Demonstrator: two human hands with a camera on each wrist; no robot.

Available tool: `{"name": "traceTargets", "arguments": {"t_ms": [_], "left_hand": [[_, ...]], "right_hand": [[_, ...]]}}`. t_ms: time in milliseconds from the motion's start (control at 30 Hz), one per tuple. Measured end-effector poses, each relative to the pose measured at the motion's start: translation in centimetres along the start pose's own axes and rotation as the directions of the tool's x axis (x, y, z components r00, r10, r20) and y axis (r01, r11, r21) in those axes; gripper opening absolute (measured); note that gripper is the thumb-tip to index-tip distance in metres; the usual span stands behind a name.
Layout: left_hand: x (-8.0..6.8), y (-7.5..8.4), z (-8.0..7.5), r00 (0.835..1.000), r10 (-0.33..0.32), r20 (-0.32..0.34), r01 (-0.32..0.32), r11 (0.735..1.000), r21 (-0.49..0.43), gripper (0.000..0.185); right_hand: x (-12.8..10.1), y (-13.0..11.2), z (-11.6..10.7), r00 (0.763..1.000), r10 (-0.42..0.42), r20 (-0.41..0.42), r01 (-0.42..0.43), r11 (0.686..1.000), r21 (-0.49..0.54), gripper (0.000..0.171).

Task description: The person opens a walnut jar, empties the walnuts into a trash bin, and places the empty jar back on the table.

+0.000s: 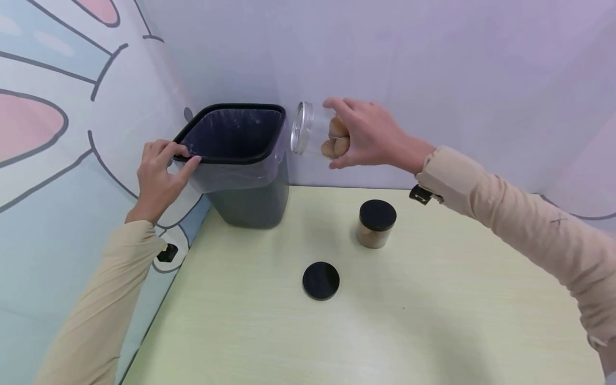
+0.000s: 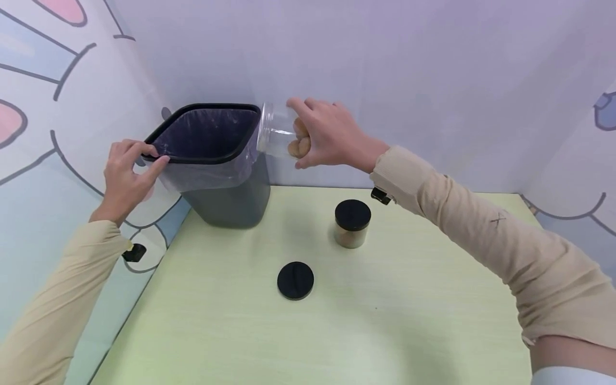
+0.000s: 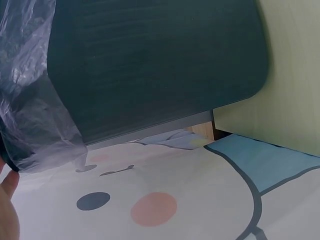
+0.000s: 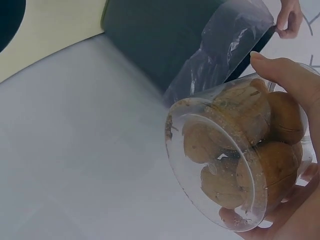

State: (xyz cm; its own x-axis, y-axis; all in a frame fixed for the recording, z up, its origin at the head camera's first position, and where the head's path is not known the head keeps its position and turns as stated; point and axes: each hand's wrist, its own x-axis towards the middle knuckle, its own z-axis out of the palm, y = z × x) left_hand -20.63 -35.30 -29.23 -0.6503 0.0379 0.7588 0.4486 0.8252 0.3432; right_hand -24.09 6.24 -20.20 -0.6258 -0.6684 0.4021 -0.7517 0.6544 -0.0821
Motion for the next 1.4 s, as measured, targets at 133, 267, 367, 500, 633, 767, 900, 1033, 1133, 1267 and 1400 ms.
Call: {"name": "traceTargets", "arguments": {"t_ms": [133, 267, 367, 500, 633, 767, 900, 1033, 1133, 1267, 1400], "left_hand": [[-0.3, 0.0, -0.1, 1.000, -0.023, -0.006, 0.023, 1.000, -0.012, 0.025], [-0.5, -0.1, -0.3, 0.999, -0.052, 0.002, 0.052, 0.998, -0.017, 0.026], [-0.6, 0.0, -0.3, 0.998, -0.068, 0.008, 0.068, 0.997, -0.023, 0.026], [-0.6, 0.1, -0.2, 0.998, -0.068, 0.013, 0.069, 0.997, -0.042, 0.026], [-0.6, 0.3, -0.1, 0.998, -0.057, 0.010, 0.057, 0.997, -0.051, 0.025], [-0.5, 0.2, 0.1, 0.999, -0.053, 0.008, 0.054, 0.997, -0.050, 0.024], [-0.5, 0.1, 0.1, 0.998, -0.055, 0.010, 0.056, 0.997, -0.047, 0.025], [-0.6, -0.1, 0.2, 0.998, -0.065, 0.017, 0.066, 0.997, -0.043, 0.026], [-0.7, -0.1, 0.2, 0.997, -0.078, 0.023, 0.079, 0.996, -0.040, 0.026], [-0.8, 0.0, 0.2, 0.997, -0.076, 0.018, 0.077, 0.996, -0.041, 0.026], [-0.8, 0.1, 0.2, 0.998, -0.067, 0.012, 0.068, 0.997, -0.046, 0.025]], "right_hand": [[0.6, -0.3, 0.1, 1.000, -0.011, 0.021, 0.011, 0.999, -0.032, 0.096], [1.2, -0.7, 0.4, 0.998, -0.049, 0.029, 0.050, 0.996, -0.069, 0.095], [1.7, -1.0, 0.6, 0.997, -0.072, 0.026, 0.074, 0.993, -0.091, 0.094], [2.1, -1.3, 0.8, 0.996, -0.081, 0.032, 0.084, 0.990, -0.113, 0.094], [2.6, -1.5, 0.8, 0.996, -0.086, 0.022, 0.088, 0.987, -0.134, 0.093], [3.1, -1.8, 0.9, 0.996, -0.082, 0.019, 0.084, 0.987, -0.137, 0.094], [3.6, -2.0, 1.0, 0.997, -0.066, 0.035, 0.069, 0.990, -0.125, 0.098], [4.2, -2.2, 1.1, 0.997, -0.070, 0.033, 0.074, 0.989, -0.130, 0.097], [4.5, -2.5, 1.1, 0.996, -0.087, 0.025, 0.090, 0.982, -0.166, 0.095], [4.8, -3.1, 1.2, 0.993, -0.116, 0.019, 0.118, 0.964, -0.238, 0.092], [5.1, -3.4, 1.3, 0.991, -0.132, 0.018, 0.132, 0.946, -0.295, 0.093]]}}
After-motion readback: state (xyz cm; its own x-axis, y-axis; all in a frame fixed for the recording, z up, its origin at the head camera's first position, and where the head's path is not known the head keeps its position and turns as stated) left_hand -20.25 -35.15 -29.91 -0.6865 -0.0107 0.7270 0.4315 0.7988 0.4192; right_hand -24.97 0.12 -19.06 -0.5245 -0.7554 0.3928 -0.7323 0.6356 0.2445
